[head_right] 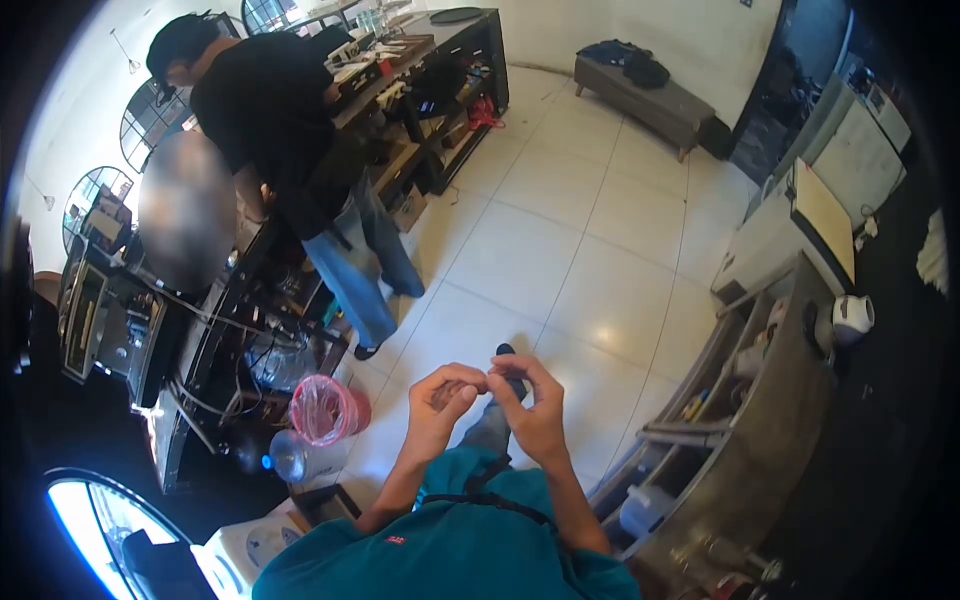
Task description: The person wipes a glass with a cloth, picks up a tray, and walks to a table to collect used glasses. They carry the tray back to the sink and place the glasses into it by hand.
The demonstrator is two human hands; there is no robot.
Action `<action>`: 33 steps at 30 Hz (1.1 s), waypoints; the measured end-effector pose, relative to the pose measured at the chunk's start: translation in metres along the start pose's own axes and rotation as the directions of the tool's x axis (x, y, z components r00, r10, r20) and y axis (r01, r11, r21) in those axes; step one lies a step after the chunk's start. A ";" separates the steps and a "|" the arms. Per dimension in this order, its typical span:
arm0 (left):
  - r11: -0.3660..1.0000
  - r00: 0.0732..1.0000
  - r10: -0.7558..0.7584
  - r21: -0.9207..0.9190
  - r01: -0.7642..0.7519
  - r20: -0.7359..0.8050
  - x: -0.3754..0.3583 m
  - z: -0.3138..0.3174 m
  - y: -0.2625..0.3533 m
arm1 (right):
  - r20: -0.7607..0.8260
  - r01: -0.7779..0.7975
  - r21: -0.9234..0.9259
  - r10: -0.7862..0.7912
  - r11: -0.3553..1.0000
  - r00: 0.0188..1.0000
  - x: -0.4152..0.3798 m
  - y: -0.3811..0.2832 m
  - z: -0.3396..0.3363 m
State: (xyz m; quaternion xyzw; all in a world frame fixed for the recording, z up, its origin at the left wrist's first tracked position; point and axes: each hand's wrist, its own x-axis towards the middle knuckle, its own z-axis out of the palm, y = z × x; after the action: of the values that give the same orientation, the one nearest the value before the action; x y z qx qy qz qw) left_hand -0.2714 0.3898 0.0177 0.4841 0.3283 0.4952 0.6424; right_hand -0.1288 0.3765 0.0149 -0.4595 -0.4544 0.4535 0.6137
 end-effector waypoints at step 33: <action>0.997 0.996 -0.058 0.062 0.054 0.066 0.847 0.087 -0.061 | -0.085 0.030 -0.023 -0.032 0.999 0.996 0.826 0.046 -0.252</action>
State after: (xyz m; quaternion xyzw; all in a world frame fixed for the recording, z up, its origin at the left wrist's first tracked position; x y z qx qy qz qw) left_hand 0.0756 1.1691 0.0367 0.5105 0.3343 0.4502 0.6518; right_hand 0.2551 1.1508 0.0452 -0.4780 -0.4400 0.4189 0.6344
